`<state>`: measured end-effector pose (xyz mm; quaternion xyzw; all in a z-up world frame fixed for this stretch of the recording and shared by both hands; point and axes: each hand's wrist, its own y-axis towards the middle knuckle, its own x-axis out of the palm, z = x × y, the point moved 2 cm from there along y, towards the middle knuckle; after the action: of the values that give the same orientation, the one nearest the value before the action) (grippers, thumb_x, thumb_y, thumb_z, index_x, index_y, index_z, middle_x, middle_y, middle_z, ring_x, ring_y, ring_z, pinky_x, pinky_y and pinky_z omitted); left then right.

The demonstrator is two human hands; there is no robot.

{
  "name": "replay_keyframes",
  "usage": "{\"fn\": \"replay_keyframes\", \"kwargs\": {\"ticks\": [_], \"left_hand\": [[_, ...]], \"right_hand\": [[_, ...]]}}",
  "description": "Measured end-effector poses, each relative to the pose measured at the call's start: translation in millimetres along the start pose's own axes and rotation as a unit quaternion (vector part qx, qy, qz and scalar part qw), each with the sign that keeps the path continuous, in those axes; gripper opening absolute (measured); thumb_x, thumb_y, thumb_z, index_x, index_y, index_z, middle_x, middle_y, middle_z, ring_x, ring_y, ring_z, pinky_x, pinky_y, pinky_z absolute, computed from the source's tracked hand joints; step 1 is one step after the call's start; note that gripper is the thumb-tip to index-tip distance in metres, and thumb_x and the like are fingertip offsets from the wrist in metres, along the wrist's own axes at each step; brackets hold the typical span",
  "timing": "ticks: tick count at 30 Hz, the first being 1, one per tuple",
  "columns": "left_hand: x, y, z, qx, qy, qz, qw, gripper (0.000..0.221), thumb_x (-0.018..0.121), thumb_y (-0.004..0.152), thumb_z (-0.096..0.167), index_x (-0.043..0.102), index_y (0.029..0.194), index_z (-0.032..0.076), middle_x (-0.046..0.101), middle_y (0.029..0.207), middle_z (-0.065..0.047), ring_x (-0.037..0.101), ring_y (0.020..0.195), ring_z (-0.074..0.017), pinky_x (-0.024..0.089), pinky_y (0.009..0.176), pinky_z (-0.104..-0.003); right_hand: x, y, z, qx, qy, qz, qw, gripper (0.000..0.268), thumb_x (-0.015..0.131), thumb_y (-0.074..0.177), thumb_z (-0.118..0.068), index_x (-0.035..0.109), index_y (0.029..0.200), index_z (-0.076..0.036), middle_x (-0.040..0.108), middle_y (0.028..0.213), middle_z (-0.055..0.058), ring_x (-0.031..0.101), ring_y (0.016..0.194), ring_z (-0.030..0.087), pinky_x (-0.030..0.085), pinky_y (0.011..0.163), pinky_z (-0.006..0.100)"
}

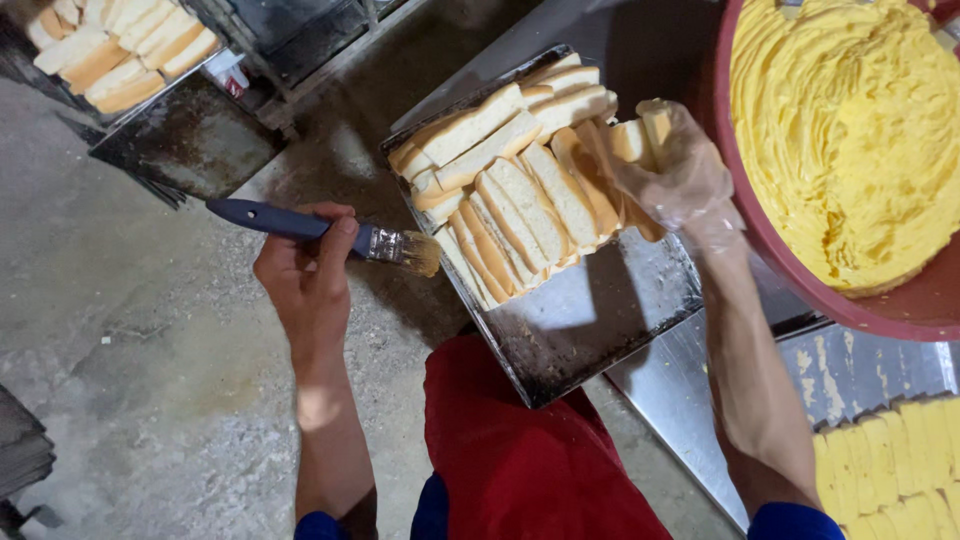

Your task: The person dips a brush into a bowl of spread, applies it onto slices of bread, and arranges the bread slices onto a metal tray.

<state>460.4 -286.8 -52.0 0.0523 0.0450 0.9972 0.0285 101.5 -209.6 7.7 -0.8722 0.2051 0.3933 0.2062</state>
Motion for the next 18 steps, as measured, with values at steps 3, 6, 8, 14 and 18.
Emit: {"fn": "replay_keyframes", "kwargs": {"ticks": [3, 6, 8, 14, 18], "left_hand": [[-4, -2, -1, -0.006, 0.003, 0.012, 1.0, 0.01, 0.073, 0.099, 0.001, 0.071, 0.108, -0.002, 0.072, 0.1, -0.004, 0.062, 0.087, -0.0072, 0.05, 0.079, -0.019], [-1, -2, -1, -0.004, -0.025, 0.008, 1.0, 0.009, 0.073, 0.099, 0.0, 0.071, 0.108, -0.002, 0.071, 0.101, -0.004, 0.063, 0.089, -0.0077, 0.052, 0.081, -0.02], [3, -1, -1, -0.007, -0.022, 0.005, 1.0, 0.009, 0.072, 0.098, 0.001, 0.072, 0.107, -0.001, 0.073, 0.1, -0.005, 0.065, 0.088, -0.0084, 0.053, 0.08, -0.02], [13, -4, -3, -0.016, -0.027, -0.018, 0.999, 0.01, 0.073, 0.097, 0.001, 0.071, 0.107, -0.001, 0.072, 0.101, -0.005, 0.065, 0.09, -0.0083, 0.053, 0.081, -0.02], [16, -6, -6, -0.033, -0.022, -0.029, 0.999, 0.01, 0.073, 0.098, 0.003, 0.072, 0.107, -0.002, 0.071, 0.099, -0.004, 0.064, 0.088, -0.0082, 0.052, 0.079, -0.02]], "right_hand": [[3, -7, -25, -0.107, 0.098, -0.036, 0.989, 0.081, 0.083, 0.08, -0.033, 0.046, 0.145, -0.002, 0.064, 0.131, 0.023, 0.069, 0.107, 0.023, 0.062, 0.08, 0.033], [24, -23, -60, -0.125, -0.115, -0.047, 0.984, 0.106, 0.092, 0.081, -0.049, 0.038, 0.156, 0.002, 0.045, 0.153, 0.028, 0.053, 0.125, 0.04, 0.049, 0.089, 0.035], [53, -29, -79, 0.074, -0.296, -0.204, 0.93, 0.12, 0.076, 0.082, -0.06, 0.009, 0.167, -0.007, 0.019, 0.168, 0.024, 0.073, 0.09, 0.027, 0.061, 0.062, 0.028], [89, -23, -73, -0.16, -0.432, -0.025, 0.887, 0.116, 0.049, 0.092, -0.086, 0.027, 0.157, 0.008, 0.054, 0.134, 0.032, 0.065, 0.065, 0.025, 0.053, 0.045, 0.036], [98, -19, -57, -0.123, -0.41, -0.073, 0.901, 0.101, 0.051, 0.099, -0.082, 0.038, 0.142, 0.008, 0.053, 0.139, 0.036, 0.067, 0.061, 0.022, 0.053, 0.041, 0.036]]}}
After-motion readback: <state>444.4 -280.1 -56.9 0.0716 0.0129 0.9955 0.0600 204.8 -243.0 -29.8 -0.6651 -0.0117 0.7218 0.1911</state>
